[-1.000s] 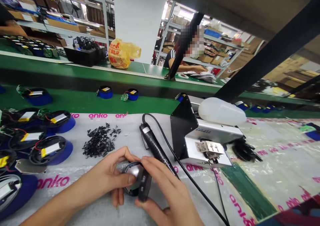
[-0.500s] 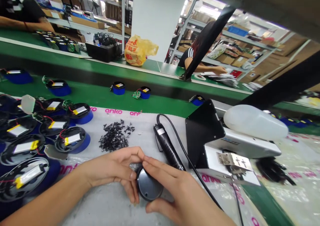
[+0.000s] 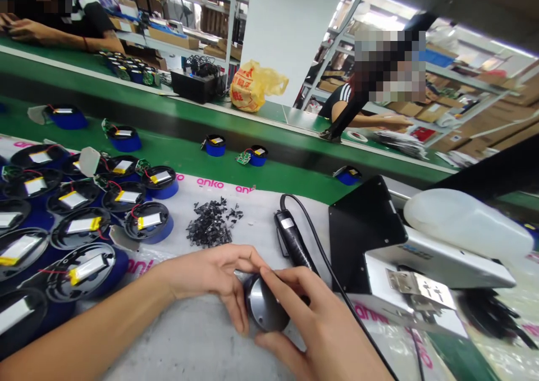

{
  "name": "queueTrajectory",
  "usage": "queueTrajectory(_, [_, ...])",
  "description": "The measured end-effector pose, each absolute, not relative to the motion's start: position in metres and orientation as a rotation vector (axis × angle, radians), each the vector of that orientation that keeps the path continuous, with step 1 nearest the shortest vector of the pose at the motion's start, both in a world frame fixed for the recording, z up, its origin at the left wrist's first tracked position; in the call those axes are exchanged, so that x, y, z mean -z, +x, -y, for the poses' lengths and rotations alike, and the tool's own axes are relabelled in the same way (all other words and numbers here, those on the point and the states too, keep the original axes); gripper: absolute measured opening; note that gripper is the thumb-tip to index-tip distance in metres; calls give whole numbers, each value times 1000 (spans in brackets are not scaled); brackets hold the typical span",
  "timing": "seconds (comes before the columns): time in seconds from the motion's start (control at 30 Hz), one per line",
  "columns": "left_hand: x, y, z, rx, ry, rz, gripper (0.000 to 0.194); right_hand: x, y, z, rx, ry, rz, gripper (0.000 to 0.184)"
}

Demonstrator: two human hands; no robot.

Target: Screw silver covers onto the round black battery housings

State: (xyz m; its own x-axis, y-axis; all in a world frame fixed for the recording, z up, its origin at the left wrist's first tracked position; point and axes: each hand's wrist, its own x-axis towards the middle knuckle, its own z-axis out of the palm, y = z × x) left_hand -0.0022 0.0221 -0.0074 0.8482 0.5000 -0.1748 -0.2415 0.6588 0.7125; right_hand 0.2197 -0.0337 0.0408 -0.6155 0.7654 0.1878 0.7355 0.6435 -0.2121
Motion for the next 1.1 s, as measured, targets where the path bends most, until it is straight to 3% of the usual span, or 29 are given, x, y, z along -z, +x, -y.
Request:
queueTrajectory(0.43, [2,-2,-19,-415,803,-362,36,-48,218,26,6,-1105,2719,56])
queueTrajectory(0.63, [-15,14,5,-538,1167,-810,25,-43,224,47,-42,-1197,2621,62])
queueTrajectory(0.7, [-19,18,8,-551,1147,-848,21,-43,231,50,-29,-1228,2575,55])
queueTrajectory(0.8, [-18,22,6,-514,1110,-824,23,-35,236,45,165,-1448,2449,41])
queueTrajectory(0.9, [-12,24,1,-474,1122,-786,27,-17,229,32,318,-1712,2348,41])
queueTrajectory(1.1, [4,24,-4,-550,1240,-754,41,-30,236,31,164,-1843,2194,39])
